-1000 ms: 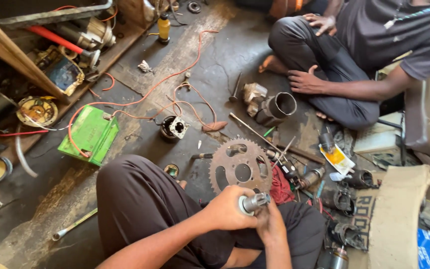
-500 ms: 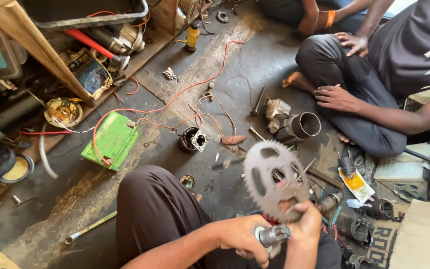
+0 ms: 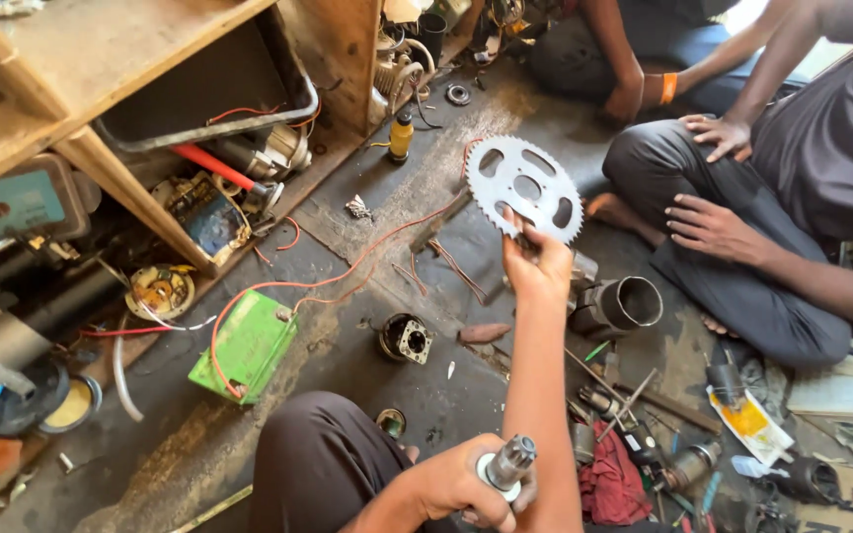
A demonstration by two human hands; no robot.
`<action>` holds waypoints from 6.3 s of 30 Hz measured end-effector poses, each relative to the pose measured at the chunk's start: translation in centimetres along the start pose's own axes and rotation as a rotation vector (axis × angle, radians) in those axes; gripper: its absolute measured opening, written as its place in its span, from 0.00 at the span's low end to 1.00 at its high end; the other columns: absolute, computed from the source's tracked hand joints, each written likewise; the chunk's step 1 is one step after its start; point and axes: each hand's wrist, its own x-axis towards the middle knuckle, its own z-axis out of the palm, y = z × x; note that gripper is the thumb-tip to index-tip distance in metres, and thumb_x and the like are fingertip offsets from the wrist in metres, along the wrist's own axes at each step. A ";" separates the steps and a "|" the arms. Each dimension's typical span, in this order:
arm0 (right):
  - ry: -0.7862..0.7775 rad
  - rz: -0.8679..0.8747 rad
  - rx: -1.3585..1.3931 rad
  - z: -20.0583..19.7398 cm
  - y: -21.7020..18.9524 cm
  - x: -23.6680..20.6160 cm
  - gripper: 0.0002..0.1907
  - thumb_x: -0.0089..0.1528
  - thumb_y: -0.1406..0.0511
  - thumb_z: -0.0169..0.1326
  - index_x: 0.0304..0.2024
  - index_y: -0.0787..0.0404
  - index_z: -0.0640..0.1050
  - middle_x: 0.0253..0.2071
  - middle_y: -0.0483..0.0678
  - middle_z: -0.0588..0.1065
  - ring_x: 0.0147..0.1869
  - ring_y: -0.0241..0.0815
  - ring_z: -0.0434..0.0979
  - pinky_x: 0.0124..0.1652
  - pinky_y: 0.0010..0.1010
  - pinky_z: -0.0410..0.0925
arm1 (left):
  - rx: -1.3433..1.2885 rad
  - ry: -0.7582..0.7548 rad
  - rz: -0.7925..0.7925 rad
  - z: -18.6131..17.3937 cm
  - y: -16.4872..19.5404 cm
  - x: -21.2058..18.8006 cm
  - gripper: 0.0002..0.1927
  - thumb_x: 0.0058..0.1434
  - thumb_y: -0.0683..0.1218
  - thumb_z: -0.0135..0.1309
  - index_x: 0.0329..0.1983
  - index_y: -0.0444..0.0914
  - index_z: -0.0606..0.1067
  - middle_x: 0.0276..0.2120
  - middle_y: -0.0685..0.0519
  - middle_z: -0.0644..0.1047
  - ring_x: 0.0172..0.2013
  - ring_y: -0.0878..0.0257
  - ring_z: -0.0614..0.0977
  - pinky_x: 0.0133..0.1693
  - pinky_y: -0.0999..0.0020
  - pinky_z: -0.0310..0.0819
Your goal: The person sits on the floor and uses pliers to strip and connect wires to a small motor, testing it with a battery. They then handle a gear and a cylindrical component, applying lubricant from a packet to the component.
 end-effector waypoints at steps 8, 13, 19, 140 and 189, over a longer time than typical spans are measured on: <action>-0.002 0.257 -0.627 0.0 1.9 -1.4 0.24 0.58 0.72 0.56 0.57 0.68 0.69 0.55 0.59 0.71 0.61 0.59 0.71 0.59 0.55 0.66 | 0.057 0.111 -0.043 0.0 0.9 0.0 0.11 0.46 0.34 0.59 0.33 0.34 0.75 0.23 0.54 0.75 0.18 0.71 0.69 0.21 0.76 0.58; 0.178 -0.612 -2.107 -2.0 -7.3 -8.0 0.39 0.52 0.60 0.68 0.62 0.60 0.66 0.61 0.60 0.65 0.63 0.64 0.65 0.55 0.56 0.65 | 0.368 0.238 0.058 0.8 -0.4 0.8 0.12 0.48 0.39 0.65 0.35 0.34 0.77 0.28 0.58 0.77 0.30 0.72 0.77 0.35 0.75 0.72; 0.375 -0.839 -2.337 -6.7 -14.8 -6.3 0.56 0.43 0.51 0.80 0.65 0.61 0.64 0.65 0.64 0.61 0.64 0.78 0.59 0.57 0.61 0.62 | 1.112 0.816 -0.140 1.3 -1.5 3.1 0.20 0.42 0.48 0.67 0.38 0.38 0.79 0.28 0.40 0.81 0.36 0.44 0.84 0.39 0.56 0.78; -0.068 -0.150 -0.857 -16.8 -10.1 -38.8 0.23 0.62 0.64 0.54 0.57 0.70 0.76 0.51 0.60 0.80 0.54 0.52 0.83 0.48 0.40 0.74 | 0.556 0.480 0.344 6.1 -2.8 2.0 0.22 0.51 0.39 0.65 0.50 0.36 0.75 0.37 0.62 0.77 0.38 0.74 0.76 0.41 0.77 0.72; -0.512 -1.253 -2.036 -8.4 -5.3 -41.0 0.27 0.60 0.79 0.58 0.55 0.60 0.60 0.55 0.63 0.75 0.58 0.60 0.79 0.56 0.43 0.75 | 0.839 0.266 0.523 8.8 -3.6 0.3 0.17 0.49 0.36 0.62 0.44 0.35 0.79 0.38 0.47 0.82 0.40 0.58 0.86 0.45 0.68 0.79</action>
